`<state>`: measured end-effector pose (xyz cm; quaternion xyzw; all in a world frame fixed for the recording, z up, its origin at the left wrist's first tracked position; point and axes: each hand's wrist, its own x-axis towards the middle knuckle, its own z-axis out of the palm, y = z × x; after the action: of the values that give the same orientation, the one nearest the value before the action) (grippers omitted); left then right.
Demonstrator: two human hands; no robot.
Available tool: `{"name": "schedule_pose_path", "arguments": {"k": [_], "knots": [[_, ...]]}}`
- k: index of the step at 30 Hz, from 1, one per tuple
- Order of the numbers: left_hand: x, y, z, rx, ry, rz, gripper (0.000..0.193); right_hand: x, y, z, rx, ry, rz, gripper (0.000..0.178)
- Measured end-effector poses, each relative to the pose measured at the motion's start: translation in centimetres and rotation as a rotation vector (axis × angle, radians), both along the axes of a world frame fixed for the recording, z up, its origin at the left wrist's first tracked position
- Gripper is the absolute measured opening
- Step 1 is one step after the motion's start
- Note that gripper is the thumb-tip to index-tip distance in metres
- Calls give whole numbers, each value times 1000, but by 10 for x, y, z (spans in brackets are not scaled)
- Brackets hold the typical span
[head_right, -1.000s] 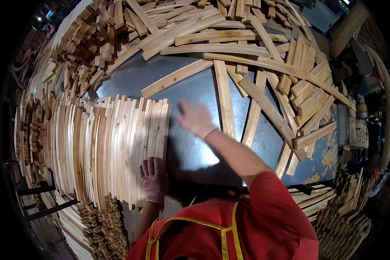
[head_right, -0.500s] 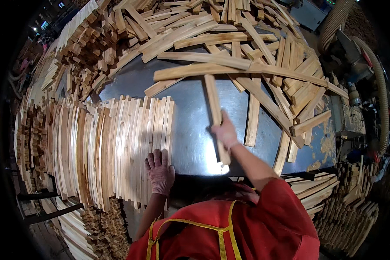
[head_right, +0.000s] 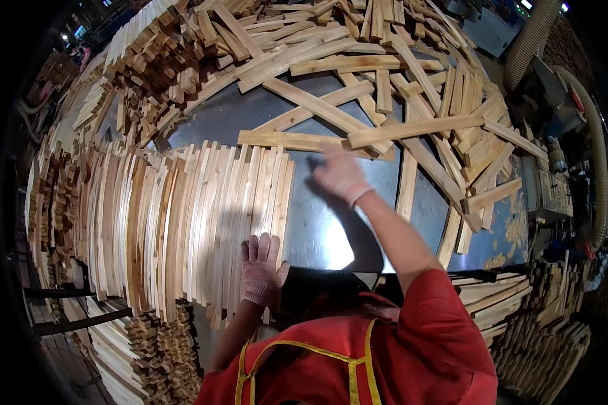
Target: The person picks up thin wooden planks from a large pile on a metal table and stacks them neatly. They repeatedly gather small bundles of planks and place them onto a growing stack on a nearby rack.
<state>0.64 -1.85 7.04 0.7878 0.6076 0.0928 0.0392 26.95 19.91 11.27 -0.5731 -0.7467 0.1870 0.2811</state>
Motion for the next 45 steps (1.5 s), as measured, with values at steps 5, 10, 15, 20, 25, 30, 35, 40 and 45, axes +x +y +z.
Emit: {"name": "schedule_pose_path", "arguments": {"k": [5,10,15,20,25,30,35,40,45], "knots": [[12,7,20,3,-9,38,73,127,92,18,57,-625,-156,67],[20,21,42,-32,-66,51,49,146,98,31,-616,-938,190,74],[21,23,30,-14,-39,57,40,110,108,27,-429,-647,-1,99],[23,24,34,54,-78,21,40,60,84,-28,-377,-425,64,123],[16,12,37,-54,10,32,62,60,44,9,-581,-394,59,120],[4,-6,12,0,32,21,72,69,-110,13,-619,431,-51,115],[14,-1,3,-77,-6,10,85,-10,-231,-41,-800,272,58,88],[26,-6,-16,-28,33,-10,85,-13,-206,-33,-699,213,195,56],[34,-7,-7,-67,131,-3,76,120,-166,-18,-348,-145,-750,64]]}}
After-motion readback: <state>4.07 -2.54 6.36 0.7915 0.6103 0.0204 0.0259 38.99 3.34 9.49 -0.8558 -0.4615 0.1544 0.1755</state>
